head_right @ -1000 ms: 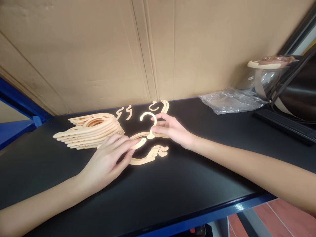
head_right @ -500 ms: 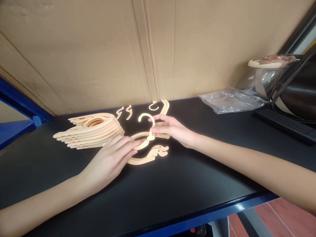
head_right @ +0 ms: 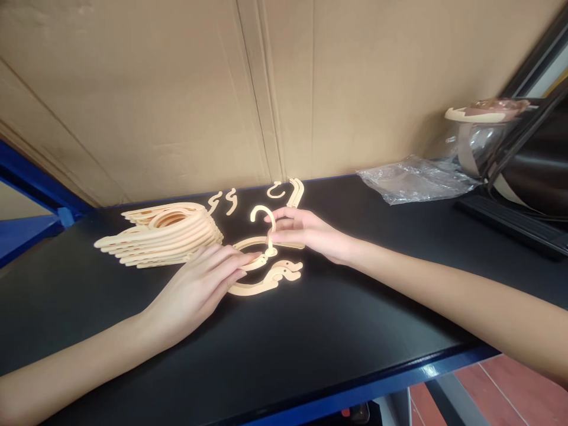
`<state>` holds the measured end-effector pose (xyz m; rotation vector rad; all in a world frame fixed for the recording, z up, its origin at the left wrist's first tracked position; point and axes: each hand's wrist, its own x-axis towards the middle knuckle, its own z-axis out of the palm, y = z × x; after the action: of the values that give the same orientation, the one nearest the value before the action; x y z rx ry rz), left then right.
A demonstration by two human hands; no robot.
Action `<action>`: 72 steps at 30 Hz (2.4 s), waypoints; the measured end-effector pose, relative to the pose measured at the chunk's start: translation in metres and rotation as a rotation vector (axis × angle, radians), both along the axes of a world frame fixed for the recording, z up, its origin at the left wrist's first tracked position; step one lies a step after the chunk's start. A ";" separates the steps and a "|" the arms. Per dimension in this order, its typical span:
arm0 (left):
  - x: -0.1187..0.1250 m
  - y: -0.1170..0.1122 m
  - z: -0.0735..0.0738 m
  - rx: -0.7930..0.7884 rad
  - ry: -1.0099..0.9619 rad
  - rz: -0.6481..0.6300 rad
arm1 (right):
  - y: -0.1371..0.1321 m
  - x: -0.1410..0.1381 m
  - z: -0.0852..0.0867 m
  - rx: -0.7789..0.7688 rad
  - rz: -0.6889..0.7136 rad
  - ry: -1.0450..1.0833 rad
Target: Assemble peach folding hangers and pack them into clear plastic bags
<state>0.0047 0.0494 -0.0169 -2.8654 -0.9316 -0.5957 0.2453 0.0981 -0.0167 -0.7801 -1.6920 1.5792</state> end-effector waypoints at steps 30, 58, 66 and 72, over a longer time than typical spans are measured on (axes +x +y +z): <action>0.001 -0.001 0.002 0.039 -0.003 -0.010 | -0.002 -0.002 -0.001 0.010 -0.030 -0.022; 0.002 -0.002 0.000 0.036 -0.045 0.059 | -0.004 -0.004 -0.005 -0.013 -0.196 0.017; 0.002 -0.002 0.001 0.041 -0.062 0.019 | -0.005 -0.004 -0.004 -0.016 -0.115 0.010; 0.001 -0.003 0.002 0.035 -0.032 0.002 | -0.008 -0.004 -0.003 -0.008 -0.048 -0.009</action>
<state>0.0054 0.0459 -0.0151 -2.8321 -0.9194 -0.6527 0.2410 0.0901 -0.0197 -0.8276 -1.6623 1.5523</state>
